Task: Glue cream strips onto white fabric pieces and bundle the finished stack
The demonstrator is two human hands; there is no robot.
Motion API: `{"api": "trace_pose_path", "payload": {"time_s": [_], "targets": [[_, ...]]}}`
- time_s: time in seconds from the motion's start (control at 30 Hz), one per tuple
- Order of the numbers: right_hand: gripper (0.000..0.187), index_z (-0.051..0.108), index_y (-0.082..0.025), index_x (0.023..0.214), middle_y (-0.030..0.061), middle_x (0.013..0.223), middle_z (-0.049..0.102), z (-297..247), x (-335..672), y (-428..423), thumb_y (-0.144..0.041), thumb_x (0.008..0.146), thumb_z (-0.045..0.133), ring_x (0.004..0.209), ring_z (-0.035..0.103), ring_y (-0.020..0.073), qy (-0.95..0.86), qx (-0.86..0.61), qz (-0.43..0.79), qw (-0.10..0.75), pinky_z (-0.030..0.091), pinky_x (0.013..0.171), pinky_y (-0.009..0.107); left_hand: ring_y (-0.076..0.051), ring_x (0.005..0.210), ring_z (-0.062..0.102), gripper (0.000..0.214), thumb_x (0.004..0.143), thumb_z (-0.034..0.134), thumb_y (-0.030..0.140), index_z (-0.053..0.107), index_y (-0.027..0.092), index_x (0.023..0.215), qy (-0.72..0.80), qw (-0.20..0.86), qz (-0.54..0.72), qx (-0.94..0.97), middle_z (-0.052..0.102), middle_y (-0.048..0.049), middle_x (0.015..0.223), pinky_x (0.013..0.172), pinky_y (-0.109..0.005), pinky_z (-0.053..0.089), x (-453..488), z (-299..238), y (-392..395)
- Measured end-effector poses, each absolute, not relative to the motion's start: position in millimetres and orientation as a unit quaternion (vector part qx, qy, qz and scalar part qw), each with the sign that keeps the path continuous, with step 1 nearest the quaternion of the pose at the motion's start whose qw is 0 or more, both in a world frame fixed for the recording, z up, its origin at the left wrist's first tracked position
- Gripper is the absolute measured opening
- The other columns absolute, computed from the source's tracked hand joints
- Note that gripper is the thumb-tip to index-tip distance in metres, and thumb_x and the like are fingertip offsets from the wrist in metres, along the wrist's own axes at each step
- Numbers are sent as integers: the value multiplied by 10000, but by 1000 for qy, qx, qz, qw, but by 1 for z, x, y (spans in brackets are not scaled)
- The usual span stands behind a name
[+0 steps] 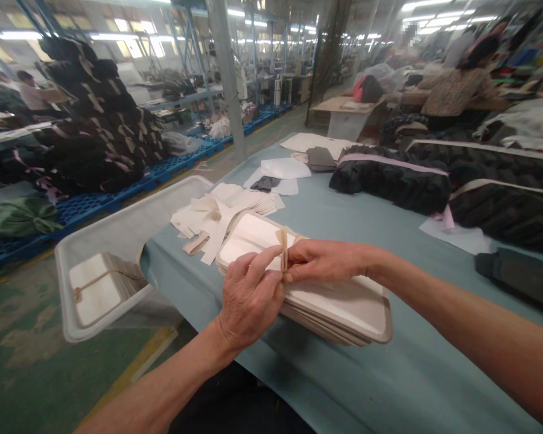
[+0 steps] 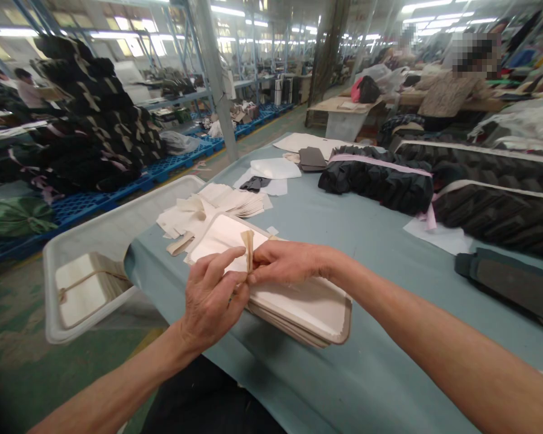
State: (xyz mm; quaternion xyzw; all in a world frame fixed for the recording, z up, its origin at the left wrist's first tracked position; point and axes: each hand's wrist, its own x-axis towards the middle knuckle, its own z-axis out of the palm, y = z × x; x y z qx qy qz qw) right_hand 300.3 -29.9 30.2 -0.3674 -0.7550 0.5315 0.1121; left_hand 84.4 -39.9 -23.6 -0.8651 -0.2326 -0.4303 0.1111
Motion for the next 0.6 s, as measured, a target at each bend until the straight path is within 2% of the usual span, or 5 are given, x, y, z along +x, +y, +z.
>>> {"api": "trace_pose_path", "payload": {"time_s": [0.17,0.37,0.47,0.6], "targets": [[271,526,-190,734,-39,714,421,30,302,-20,-404,893,577,694,381,119,-757,-355,542,86,359,621,247,-253,1005,617,177,878,613,37,607,212,900,-201,114,-425,-875,775,-86,1283,876,-403,487,84,-24,-36],[230,594,-167,747,-25,716,479,32,301,-16,-374,848,585,740,436,139,-758,-355,544,63,400,666,256,-206,790,633,195,884,556,24,561,216,853,-127,78,-395,-907,803,-83,1169,710,-383,436,82,-21,-21],[205,589,-173,766,-34,711,457,32,301,-18,-367,832,585,727,425,137,-754,-363,543,64,380,638,252,-189,794,676,176,879,536,36,564,209,872,-94,59,-378,-919,802,-77,1129,701,-352,479,82,-20,-13],[176,595,-171,840,-30,765,479,32,298,-24,-343,823,563,758,435,138,-751,-372,538,86,381,674,260,-197,864,720,193,873,537,16,552,208,875,-98,40,-390,-915,800,-78,1077,771,-333,551,83,-24,-14]]}}
